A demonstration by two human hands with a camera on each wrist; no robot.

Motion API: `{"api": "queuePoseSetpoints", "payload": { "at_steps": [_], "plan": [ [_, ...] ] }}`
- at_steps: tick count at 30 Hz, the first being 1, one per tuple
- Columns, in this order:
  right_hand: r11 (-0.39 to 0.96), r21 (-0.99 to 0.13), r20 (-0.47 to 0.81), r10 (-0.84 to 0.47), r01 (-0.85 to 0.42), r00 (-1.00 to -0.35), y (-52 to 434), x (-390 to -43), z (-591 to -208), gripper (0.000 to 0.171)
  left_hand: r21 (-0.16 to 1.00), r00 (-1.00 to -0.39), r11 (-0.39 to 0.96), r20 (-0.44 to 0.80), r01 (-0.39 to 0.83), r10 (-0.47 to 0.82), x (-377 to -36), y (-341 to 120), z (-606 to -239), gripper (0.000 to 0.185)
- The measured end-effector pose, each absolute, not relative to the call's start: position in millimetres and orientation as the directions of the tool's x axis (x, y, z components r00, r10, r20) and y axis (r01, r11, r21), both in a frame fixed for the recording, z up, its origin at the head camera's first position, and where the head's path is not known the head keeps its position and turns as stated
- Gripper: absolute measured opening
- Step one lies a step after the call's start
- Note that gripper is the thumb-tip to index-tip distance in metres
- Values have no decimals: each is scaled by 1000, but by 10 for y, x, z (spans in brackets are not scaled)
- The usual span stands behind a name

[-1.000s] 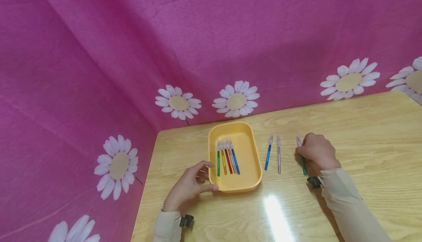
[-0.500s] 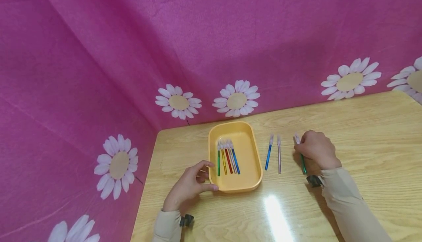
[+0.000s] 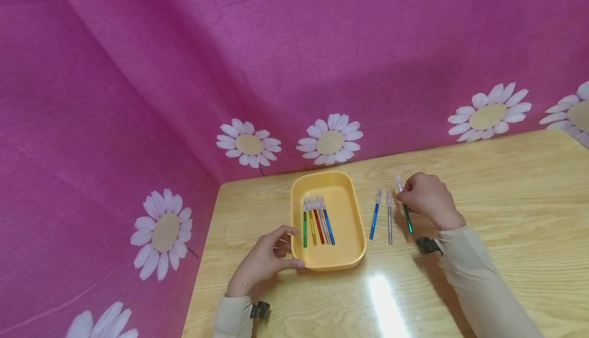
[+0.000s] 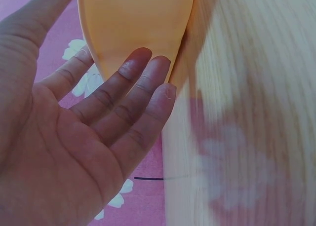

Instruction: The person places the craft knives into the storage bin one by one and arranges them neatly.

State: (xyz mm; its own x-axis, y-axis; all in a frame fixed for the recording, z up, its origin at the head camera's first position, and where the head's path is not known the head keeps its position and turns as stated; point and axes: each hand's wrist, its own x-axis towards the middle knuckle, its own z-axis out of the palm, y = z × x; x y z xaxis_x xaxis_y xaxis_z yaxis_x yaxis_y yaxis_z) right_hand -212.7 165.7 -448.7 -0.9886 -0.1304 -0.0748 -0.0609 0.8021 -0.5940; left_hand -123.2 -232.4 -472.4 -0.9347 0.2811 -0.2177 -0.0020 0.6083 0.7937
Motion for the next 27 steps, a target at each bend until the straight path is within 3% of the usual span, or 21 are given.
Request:
{"api": "queuePoseSetpoints", "payload": {
  "at_steps": [20,27],
  "plan": [
    [804,-580,-14,-166,-127,-986,1128,-2309,-4114,22,793,-933,609,-239,-27,269,-1225,-2330,-4728,60],
    [790,-594,-5,-194,-153,-981,933,-2356,-4034,27,788,-933,616,-232,-16,273,-1236,-2331,-4721,58]
  ]
}}
